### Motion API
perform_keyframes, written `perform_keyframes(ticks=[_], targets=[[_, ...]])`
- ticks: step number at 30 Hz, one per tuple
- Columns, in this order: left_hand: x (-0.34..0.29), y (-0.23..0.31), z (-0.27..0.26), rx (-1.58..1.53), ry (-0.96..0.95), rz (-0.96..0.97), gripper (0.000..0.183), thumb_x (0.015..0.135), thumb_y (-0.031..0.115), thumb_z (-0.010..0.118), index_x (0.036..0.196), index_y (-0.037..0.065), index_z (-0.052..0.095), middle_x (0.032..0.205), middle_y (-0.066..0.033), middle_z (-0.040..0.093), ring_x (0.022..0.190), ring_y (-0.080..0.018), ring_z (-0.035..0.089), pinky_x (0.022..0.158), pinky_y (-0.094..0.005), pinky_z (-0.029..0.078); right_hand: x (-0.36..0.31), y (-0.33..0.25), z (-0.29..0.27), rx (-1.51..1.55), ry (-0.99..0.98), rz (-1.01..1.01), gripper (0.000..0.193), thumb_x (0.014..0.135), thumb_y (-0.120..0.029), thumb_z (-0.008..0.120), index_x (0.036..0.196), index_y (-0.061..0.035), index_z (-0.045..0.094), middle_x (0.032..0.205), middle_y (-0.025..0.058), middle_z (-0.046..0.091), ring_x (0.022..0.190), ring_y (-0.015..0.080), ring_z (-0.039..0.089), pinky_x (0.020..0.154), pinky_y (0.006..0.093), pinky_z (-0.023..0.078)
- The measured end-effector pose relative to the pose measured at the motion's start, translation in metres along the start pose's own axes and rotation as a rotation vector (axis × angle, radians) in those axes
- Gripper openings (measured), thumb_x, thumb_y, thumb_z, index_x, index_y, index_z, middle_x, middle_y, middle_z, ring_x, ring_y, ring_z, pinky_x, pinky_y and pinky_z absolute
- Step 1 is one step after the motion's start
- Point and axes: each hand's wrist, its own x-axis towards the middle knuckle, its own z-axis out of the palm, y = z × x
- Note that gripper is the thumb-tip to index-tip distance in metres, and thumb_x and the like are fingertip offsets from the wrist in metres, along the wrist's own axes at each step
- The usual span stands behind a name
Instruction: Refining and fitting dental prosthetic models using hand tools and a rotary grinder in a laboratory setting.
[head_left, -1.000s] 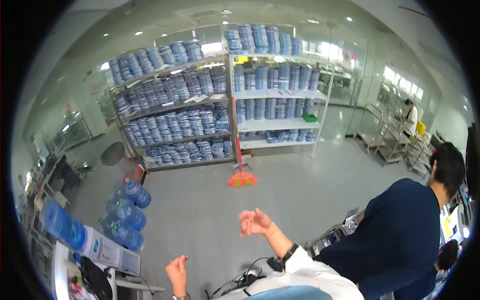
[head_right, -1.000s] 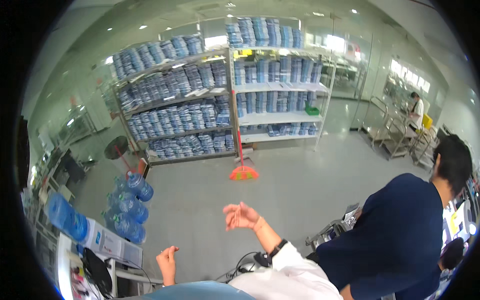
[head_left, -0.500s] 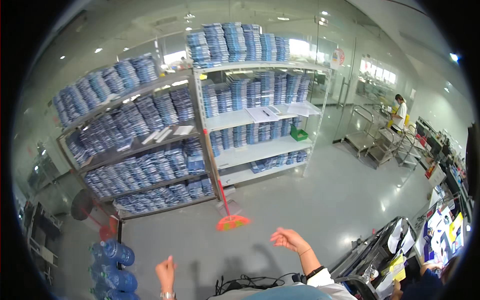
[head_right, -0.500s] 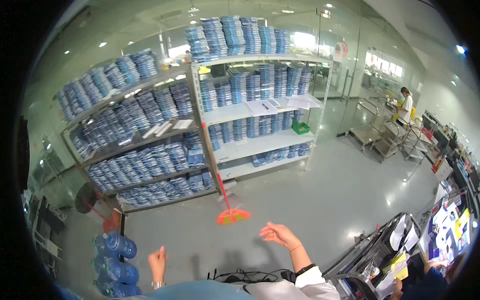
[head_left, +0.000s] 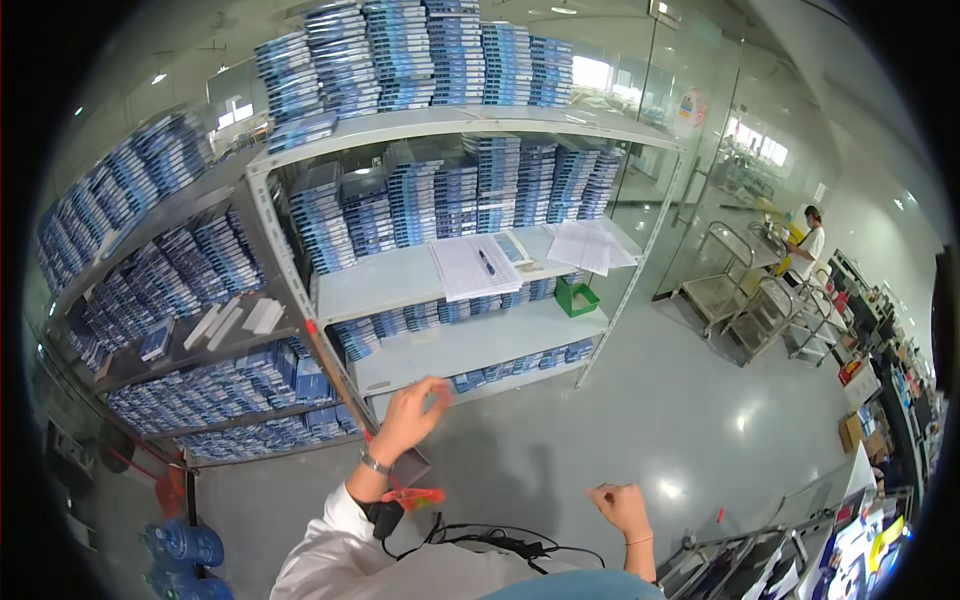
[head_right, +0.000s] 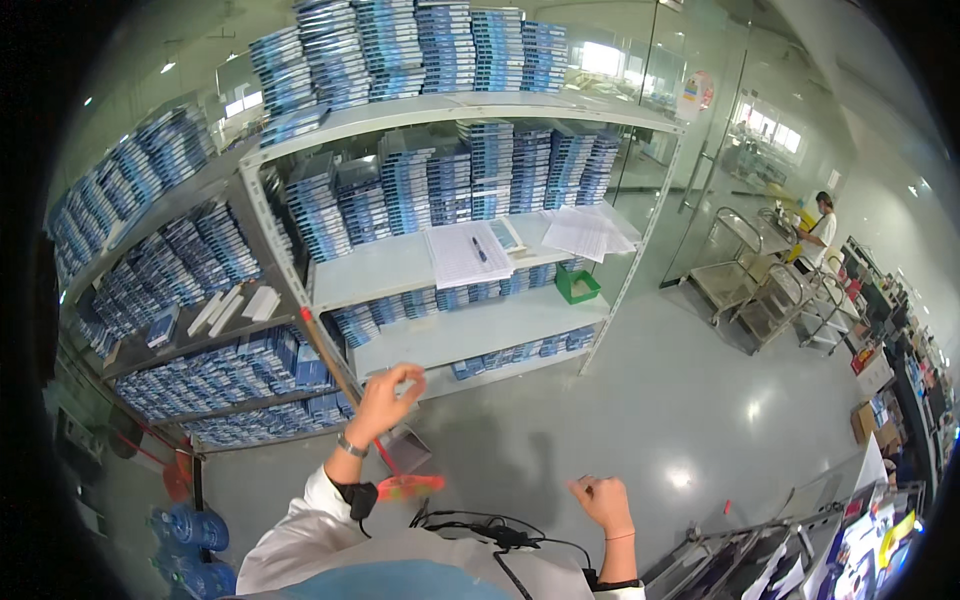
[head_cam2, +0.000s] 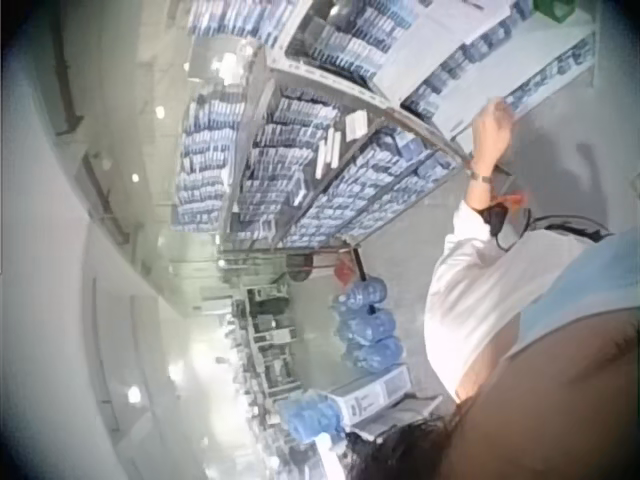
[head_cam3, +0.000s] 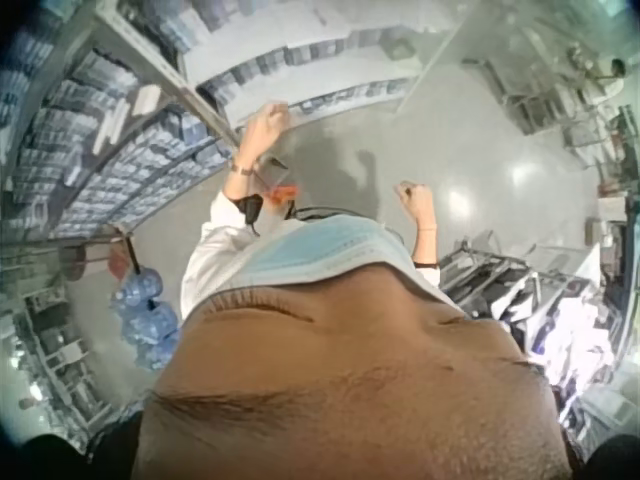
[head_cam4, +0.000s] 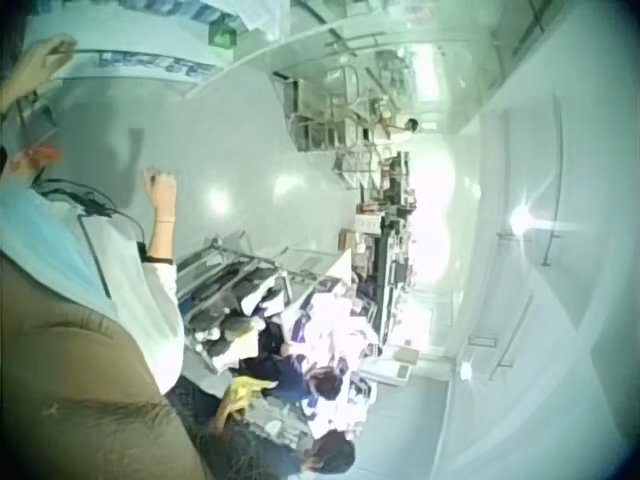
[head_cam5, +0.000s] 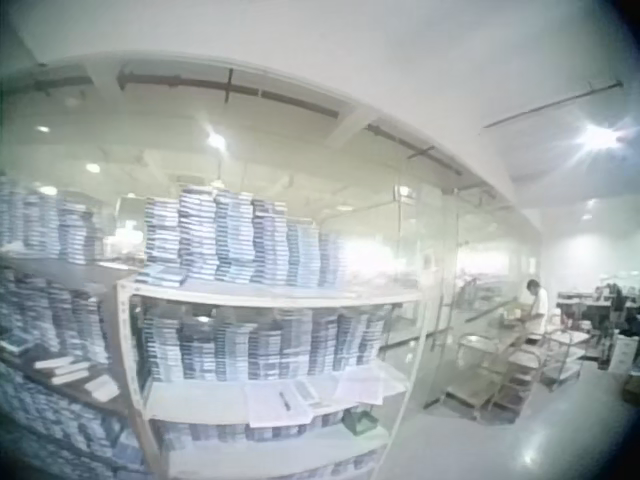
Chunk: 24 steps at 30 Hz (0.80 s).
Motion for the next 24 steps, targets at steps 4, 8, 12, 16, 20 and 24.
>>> perform_keyframes(ticks=[4,8,12,16,20,24], targets=[[0.135,-0.038,0.016,0.033,0.066,0.018,0.020,0.087,0.020,0.065,0.097,0.003,0.063,0.090,-0.0140,0.070,0.083,-0.0323,0.068,0.072,-0.0374,0.052,0.119,0.063,-0.054,0.577,0.220,0.315,0.022,0.089,-0.019,0.063,0.078,-0.0016,0.070,0.062,0.0109,0.064,0.048,0.0163,0.058,0.053,0.0260,0.048],[0.292,-0.063,0.039,0.174,0.107,0.204,0.020,0.088,0.018,0.063,0.099,0.002,0.063,0.092,-0.0138,0.068,0.084,-0.0318,0.066,0.075,-0.0368,0.051,0.275,0.118,-0.102,0.655,0.500,0.064,0.018,0.085,-0.011,0.063,0.099,-0.0027,0.068,0.077,0.0156,0.068,0.061,0.0225,0.065,0.057,0.0315,0.049],[0.461,-0.094,0.084,0.294,0.226,0.478,0.018,0.086,0.014,0.062,0.099,0.002,0.063,0.095,-0.0143,0.066,0.090,-0.0321,0.064,0.079,-0.0384,0.050,0.435,0.157,-0.140,0.665,0.385,-0.177,0.016,0.084,-0.010,0.063,0.096,-0.0030,0.070,0.080,0.0150,0.068,0.066,0.0254,0.065,0.061,0.0308,0.049],[0.608,-0.118,0.130,0.603,0.259,0.486,0.021,0.085,0.015,0.062,0.102,0.001,0.061,0.096,-0.0147,0.066,0.093,-0.0324,0.062,0.082,-0.0404,0.050,0.572,0.183,-0.176,0.593,0.271,-0.333,0.014,0.083,-0.009,0.064,0.093,-0.0013,0.070,0.078,0.0149,0.068,0.064,0.0258,0.064,0.064,0.0300,0.050],[0.683,-0.198,0.145,0.444,0.390,0.798,0.033,0.089,0.022,0.061,0.113,0.000,0.060,0.107,-0.0158,0.065,0.099,-0.0314,0.062,0.084,-0.0412,0.050,0.671,0.203,-0.187,0.621,0.260,-0.462,0.014,0.084,-0.009,0.064,0.094,-0.0006,0.070,0.081,0.0135,0.069,0.067,0.0234,0.065,0.064,0.0296,0.051],[0.679,-0.185,0.138,0.549,0.274,0.445,0.034,0.089,0.023,0.061,0.114,0.000,0.059,0.109,-0.0164,0.064,0.101,-0.0316,0.061,0.085,-0.0413,0.050,0.748,0.223,-0.186,0.860,0.117,-0.376,0.019,0.085,-0.010,0.066,0.102,-0.0020,0.068,0.088,0.0085,0.070,0.075,0.0174,0.065,0.068,0.0286,0.051]])
